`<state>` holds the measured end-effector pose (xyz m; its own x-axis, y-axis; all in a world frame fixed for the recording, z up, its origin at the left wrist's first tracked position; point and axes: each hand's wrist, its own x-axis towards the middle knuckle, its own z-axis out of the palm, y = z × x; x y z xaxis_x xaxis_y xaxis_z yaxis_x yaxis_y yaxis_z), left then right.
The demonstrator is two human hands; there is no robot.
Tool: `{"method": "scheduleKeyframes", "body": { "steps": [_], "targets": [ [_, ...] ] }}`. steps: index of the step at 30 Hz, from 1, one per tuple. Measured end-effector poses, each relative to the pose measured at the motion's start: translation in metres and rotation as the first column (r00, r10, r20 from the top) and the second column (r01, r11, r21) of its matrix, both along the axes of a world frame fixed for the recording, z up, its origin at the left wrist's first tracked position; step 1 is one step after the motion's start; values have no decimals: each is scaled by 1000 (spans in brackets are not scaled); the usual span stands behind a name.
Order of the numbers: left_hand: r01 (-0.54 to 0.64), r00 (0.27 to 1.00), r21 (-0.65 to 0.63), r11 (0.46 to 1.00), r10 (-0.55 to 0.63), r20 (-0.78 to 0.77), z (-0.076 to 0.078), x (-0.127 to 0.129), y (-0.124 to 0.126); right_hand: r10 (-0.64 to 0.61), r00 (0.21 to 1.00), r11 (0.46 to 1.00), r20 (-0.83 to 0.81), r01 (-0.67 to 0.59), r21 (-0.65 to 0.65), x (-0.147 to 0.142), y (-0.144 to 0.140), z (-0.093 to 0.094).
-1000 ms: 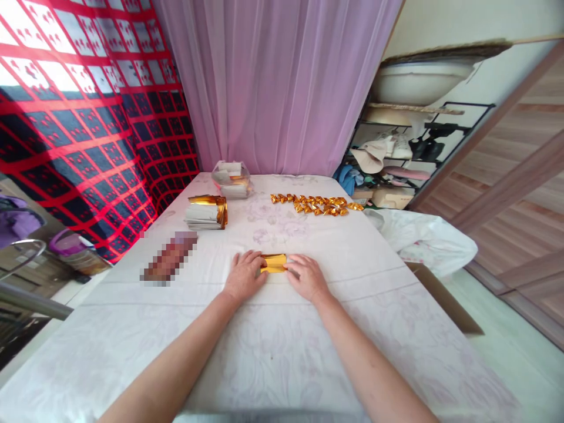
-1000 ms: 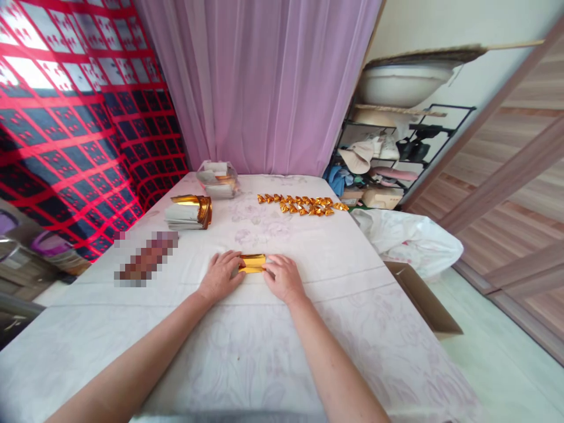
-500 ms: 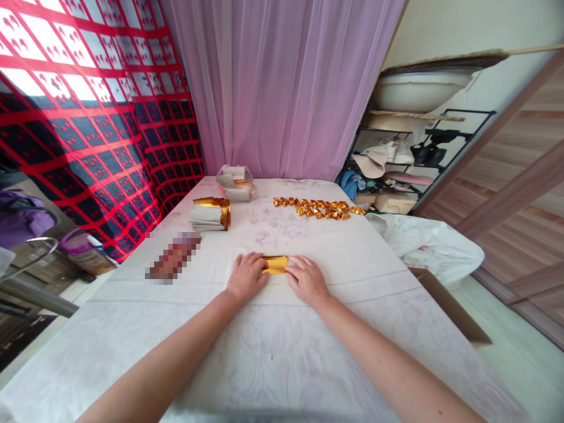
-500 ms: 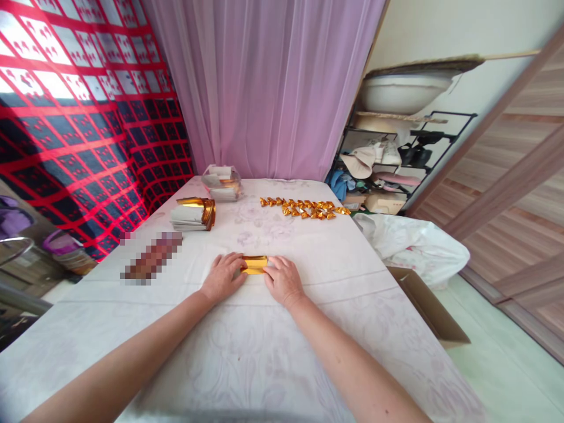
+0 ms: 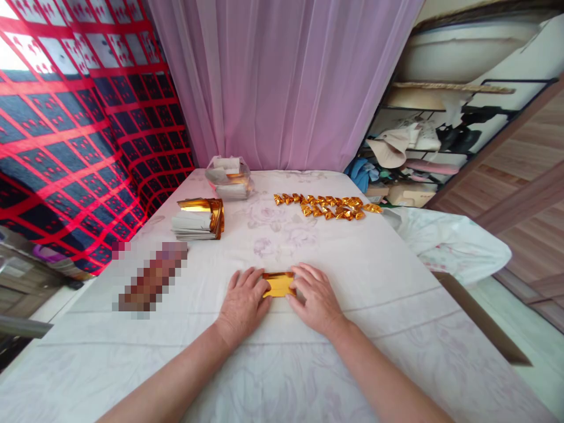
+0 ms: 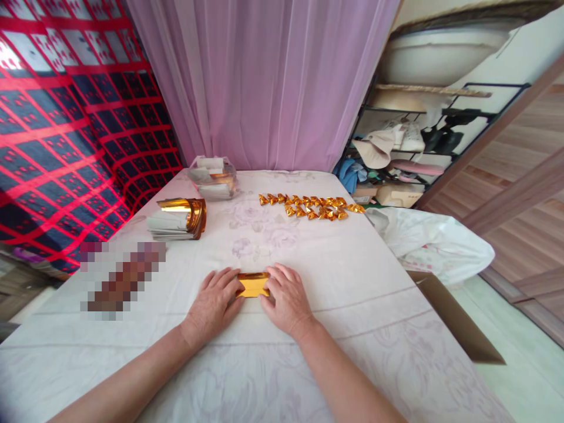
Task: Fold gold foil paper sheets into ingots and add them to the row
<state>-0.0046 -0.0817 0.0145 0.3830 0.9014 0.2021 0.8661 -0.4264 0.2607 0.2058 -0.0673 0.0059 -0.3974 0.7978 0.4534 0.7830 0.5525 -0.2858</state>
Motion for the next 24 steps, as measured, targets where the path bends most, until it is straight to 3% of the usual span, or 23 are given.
{"method": "scheduleKeyframes", "body": {
  "steps": [8, 24],
  "targets": [
    [22, 996, -29, 999, -20, 91, -2, -6, 1, 11, 999, 997, -46, -14, -78, 6, 0, -2],
    [26, 993, -64, 998, -18, 117, -1, -7, 0, 33, 996, 997, -82, -40, -73, 9, -3, 2]
  ]
}}
